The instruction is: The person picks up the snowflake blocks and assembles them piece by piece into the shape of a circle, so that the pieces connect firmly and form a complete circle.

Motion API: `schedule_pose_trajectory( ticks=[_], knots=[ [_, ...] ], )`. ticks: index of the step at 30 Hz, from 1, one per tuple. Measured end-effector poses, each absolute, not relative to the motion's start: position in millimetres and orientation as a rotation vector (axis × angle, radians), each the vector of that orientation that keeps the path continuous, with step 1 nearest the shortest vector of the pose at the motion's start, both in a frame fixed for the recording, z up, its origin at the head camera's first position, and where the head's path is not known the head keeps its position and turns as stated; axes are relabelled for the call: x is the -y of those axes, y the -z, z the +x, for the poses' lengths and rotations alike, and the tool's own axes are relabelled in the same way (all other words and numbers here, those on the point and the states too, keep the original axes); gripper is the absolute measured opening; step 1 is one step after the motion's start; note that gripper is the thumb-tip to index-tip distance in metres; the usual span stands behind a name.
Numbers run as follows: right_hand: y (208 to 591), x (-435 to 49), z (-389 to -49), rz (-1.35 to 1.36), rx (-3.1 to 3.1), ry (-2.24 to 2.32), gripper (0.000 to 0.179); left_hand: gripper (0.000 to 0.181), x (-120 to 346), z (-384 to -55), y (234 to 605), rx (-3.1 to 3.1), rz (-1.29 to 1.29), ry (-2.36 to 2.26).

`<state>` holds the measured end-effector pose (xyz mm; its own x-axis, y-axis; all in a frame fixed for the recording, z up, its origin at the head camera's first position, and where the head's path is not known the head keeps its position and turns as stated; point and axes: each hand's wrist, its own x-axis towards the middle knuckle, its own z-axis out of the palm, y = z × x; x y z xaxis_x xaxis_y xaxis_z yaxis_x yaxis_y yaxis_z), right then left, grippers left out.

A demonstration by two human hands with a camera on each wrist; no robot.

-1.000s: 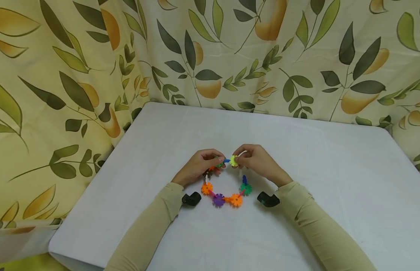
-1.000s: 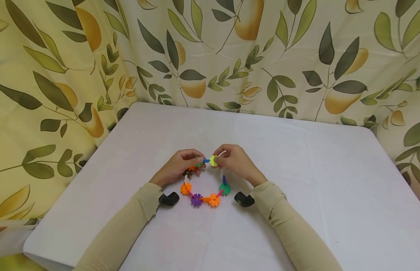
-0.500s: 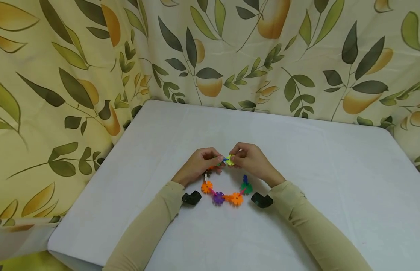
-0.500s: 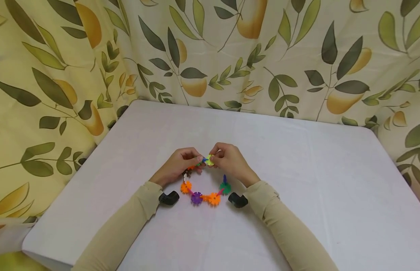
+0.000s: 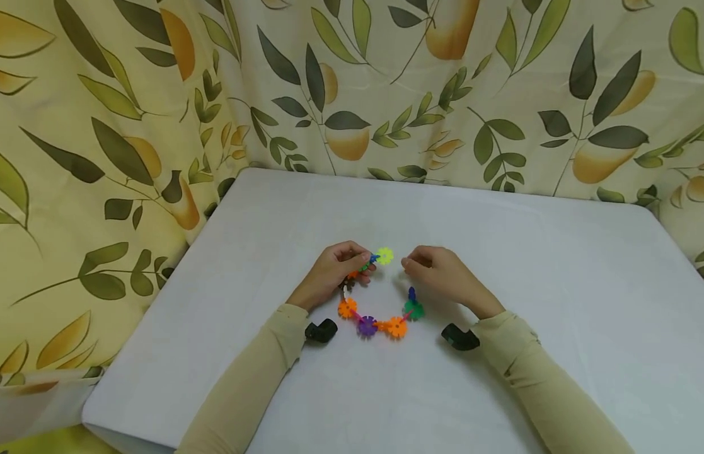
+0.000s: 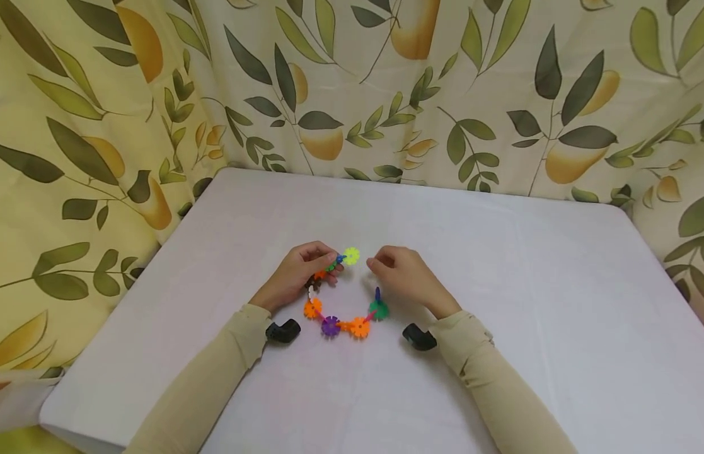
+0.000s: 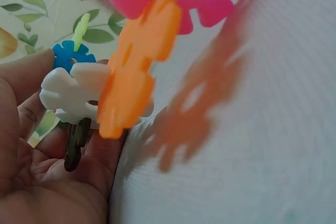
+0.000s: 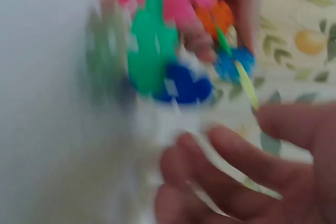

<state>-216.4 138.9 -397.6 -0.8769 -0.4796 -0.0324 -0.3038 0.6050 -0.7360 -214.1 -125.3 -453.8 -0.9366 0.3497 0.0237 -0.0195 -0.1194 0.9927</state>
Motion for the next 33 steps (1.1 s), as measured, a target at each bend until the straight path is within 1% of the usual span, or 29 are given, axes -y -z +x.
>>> schedule_pose_trajectory(
  ticks=[3, 6, 10, 16, 22, 29, 33],
  knots=[
    [392.2, -152.4, -214.4, -0.665, -2.596, 0.946, 0.034, 0.020, 126.4, -214.1, 452.9, -1.935, 0.363, -2.126],
    [389.9, -159.3, -211.5, -0.699, -2.528, 0.881, 0.034, 0.023, 127.9, -214.5, 452.5, -1.932, 0.345, -2.117],
    [392.1, -157.8, -209.1, -0.773, -2.471, 0.890, 0.025, 0.024, 129.1, -215.7, 452.0, -1.889, 0.320, -2.129],
    [398.7, -152.5, -211.5, -0.837, -2.537, 0.993, 0.009, 0.014, 130.7, -215.5, 449.1, -1.885, 0.316, -2.091],
    [405.7, -149.8, -213.3, -0.846, -2.608, 1.119, 0.013, 0.014, 130.8, -213.6, 447.3, -1.894, 0.341, -2.015],
    [412.0, -143.3, -212.6, -0.899, -2.626, 1.196, 0.012, 0.027, 126.3, -211.9, 445.6, -2.063, 0.364, -1.874],
    [415.1, -141.2, -210.5, -0.934, -2.649, 1.194, 0.012, 0.028, 122.9, -211.5, 447.2, -2.107, 0.399, -1.815]
  ],
)
